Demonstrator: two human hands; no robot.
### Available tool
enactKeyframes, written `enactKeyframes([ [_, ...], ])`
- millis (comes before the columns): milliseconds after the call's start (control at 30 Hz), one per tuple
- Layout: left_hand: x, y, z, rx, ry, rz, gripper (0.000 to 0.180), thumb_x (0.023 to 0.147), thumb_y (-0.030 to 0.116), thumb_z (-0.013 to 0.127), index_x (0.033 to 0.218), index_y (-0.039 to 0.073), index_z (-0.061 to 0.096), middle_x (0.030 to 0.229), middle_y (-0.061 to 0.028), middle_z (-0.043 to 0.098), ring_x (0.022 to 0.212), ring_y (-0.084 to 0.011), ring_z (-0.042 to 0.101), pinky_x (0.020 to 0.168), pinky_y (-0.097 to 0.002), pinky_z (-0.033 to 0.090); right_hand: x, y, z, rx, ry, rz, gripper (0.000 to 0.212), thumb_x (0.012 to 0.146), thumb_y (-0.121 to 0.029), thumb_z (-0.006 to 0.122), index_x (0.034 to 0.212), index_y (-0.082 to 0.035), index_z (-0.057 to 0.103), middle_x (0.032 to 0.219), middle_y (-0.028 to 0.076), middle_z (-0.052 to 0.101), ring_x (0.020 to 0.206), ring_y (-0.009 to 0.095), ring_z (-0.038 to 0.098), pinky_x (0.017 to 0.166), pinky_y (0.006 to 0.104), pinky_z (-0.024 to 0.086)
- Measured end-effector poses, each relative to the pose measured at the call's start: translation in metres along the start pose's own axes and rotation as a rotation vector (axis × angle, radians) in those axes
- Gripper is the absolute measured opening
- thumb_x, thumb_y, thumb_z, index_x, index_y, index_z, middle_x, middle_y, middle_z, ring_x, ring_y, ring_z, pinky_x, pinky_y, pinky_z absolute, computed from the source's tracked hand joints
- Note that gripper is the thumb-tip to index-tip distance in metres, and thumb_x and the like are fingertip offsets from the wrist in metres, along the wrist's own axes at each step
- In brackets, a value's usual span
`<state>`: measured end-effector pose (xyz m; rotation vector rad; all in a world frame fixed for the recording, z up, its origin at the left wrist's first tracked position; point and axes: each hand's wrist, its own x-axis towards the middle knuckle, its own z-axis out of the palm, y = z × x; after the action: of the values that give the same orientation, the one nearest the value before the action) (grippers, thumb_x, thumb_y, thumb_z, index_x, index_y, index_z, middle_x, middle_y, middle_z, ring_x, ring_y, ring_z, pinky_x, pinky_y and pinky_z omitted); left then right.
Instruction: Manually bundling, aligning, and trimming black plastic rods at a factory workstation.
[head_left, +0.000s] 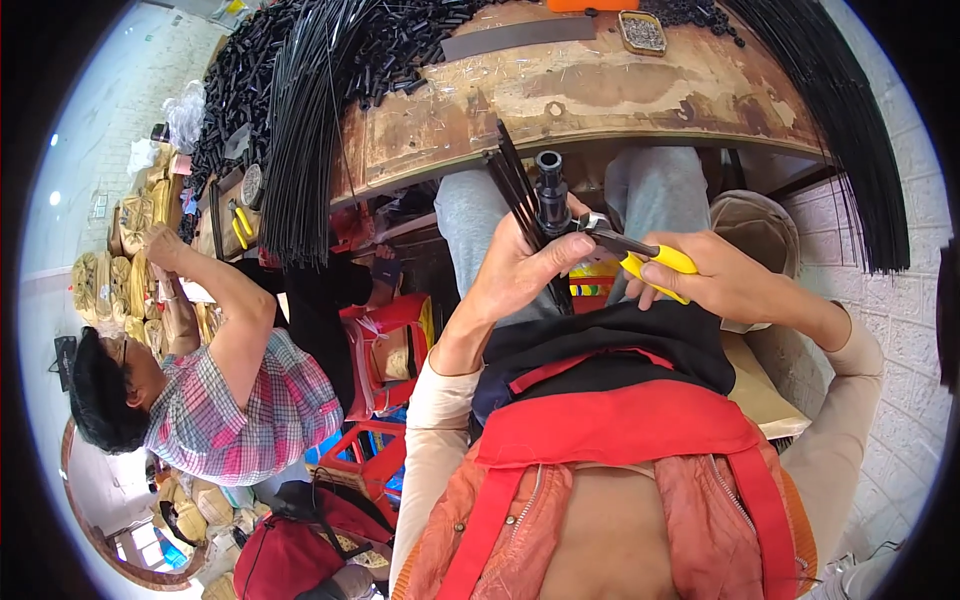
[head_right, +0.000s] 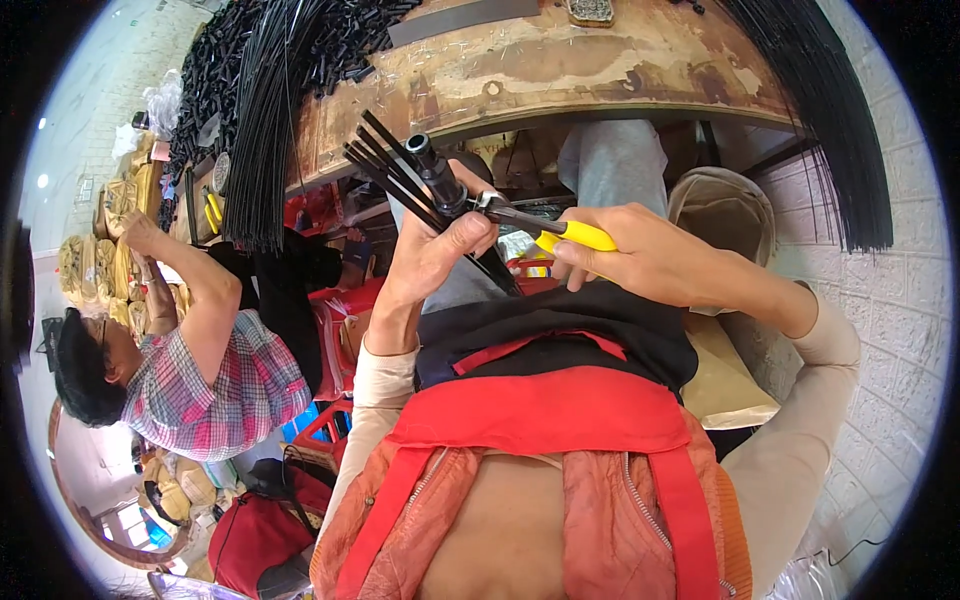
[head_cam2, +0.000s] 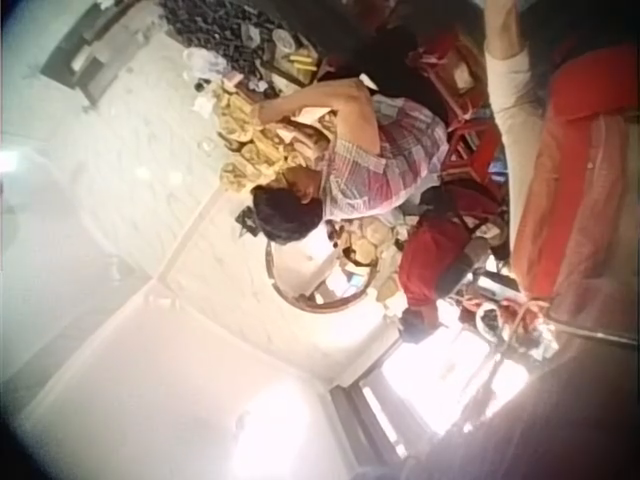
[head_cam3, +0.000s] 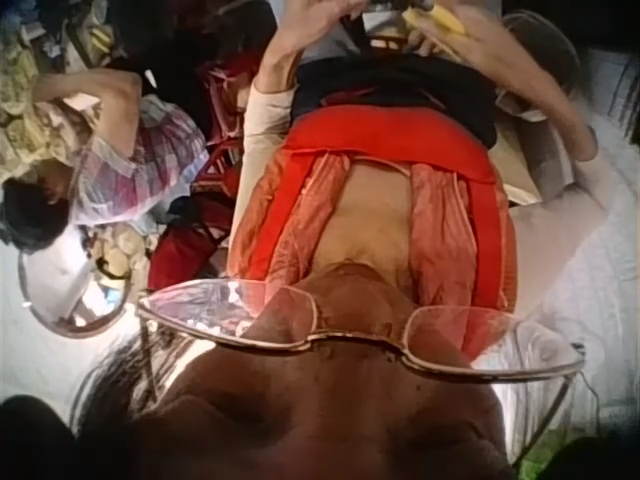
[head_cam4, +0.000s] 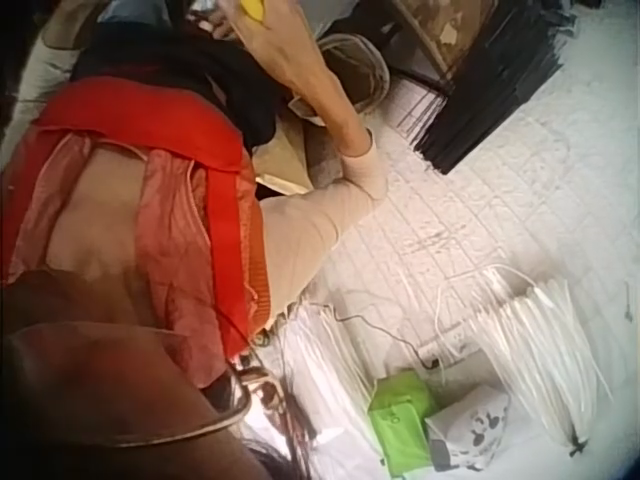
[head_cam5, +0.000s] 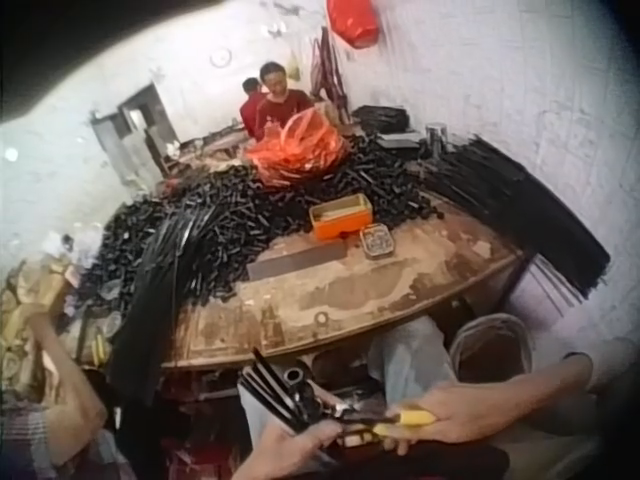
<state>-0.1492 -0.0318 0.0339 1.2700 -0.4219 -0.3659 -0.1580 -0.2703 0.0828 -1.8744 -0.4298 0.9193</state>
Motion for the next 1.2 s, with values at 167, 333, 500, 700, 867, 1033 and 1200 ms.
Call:
enactKeyframes([
  [167,0.0,-0.004,-0.002,-0.026,0.008,0.003,0.036,0.09,0.028,0.068,0.1,-0.002,0.051,0.066,-0.0016,0.048,0.056,-0.0074,0.041,0.05,-0.0229,0.031,-0.004,-0.007,-0.006,0.014,-0.033,-0.014,0.035,0.099,-0.033,0.049,0.105,0.0,0.06,0.088,0.008,0.068,0.082,0.013,0.064,0.071,0.027,0.048],
  [333,0.001,-0.004,-0.011,-0.03,-0.077,-0.021,0.031,0.089,0.023,0.069,0.102,0.0,0.054,0.077,-0.0015,0.055,0.067,-0.0071,0.049,0.058,-0.0224,0.038,-0.002,-0.009,-0.016,0.216,-0.167,0.091,0.037,0.1,-0.033,0.048,0.106,0.002,0.058,0.09,0.011,0.068,0.083,0.016,0.067,0.072,0.0273,0.05],
  [500,-0.004,-0.003,-0.008,-0.121,-0.047,-0.045,0.023,0.089,0.019,0.07,0.1,0.001,0.059,0.087,-0.0007,0.062,0.075,-0.006,0.055,0.062,-0.0214,0.044,-0.004,-0.019,-0.018,0.212,-0.197,0.175,0.035,0.1,-0.031,0.049,0.105,0.003,0.056,0.089,0.013,0.067,0.079,0.018,0.068,0.073,0.027,0.052],
  [700,-0.009,0.002,-0.004,0.017,-0.074,0.016,0.022,0.088,0.019,0.07,0.095,0.0,0.061,0.087,-0.0004,0.06,0.078,-0.0082,0.054,0.068,-0.0246,0.045,-0.013,-0.032,-0.016,0.205,-0.235,0.223,0.036,0.101,-0.031,0.047,0.099,0.004,0.056,0.082,0.013,0.067,0.073,0.019,0.069,0.068,0.0264,0.053],
  [867,-0.015,0.003,-0.005,0.007,-0.077,0.003,0.023,0.087,0.019,0.071,0.096,0.001,0.059,0.086,0.0001,0.059,0.079,-0.0076,0.052,0.07,-0.0251,0.044,-0.016,-0.048,-0.013,0.237,-0.278,0.326,0.038,0.101,-0.032,0.045,0.091,0.003,0.057,0.071,0.008,0.062,0.062,0.017,0.065,0.058,0.025,0.051],
  [1033,-0.01,0.011,-0.002,0.066,-0.018,-0.037,0.018,0.084,0.01,0.067,0.096,0.002,0.055,0.078,0.0003,0.056,0.07,-0.0072,0.049,0.062,-0.0242,0.04,-0.015,-0.035,-0.004,0.322,-0.151,0.363,0.036,0.099,-0.032,0.05,0.077,-0.003,0.053,0.06,0.0,0.049,0.045,0.007,0.041,0.044,0.0246,0.036],
  [1200,0.022,-0.015,-0.02,-0.059,0.143,-0.028,0.038,0.09,0.021,0.065,0.117,-0.001,0.05,0.068,0.0011,0.04,0.057,-0.0079,0.038,0.052,-0.0248,0.035,0.034,0.032,-0.031,-0.322,0.342,-0.377,0.023,0.088,-0.02,0.065,0.098,-0.001,0.056,0.082,0.018,0.061,0.072,0.038,0.058,0.066,0.0401,0.047],
])
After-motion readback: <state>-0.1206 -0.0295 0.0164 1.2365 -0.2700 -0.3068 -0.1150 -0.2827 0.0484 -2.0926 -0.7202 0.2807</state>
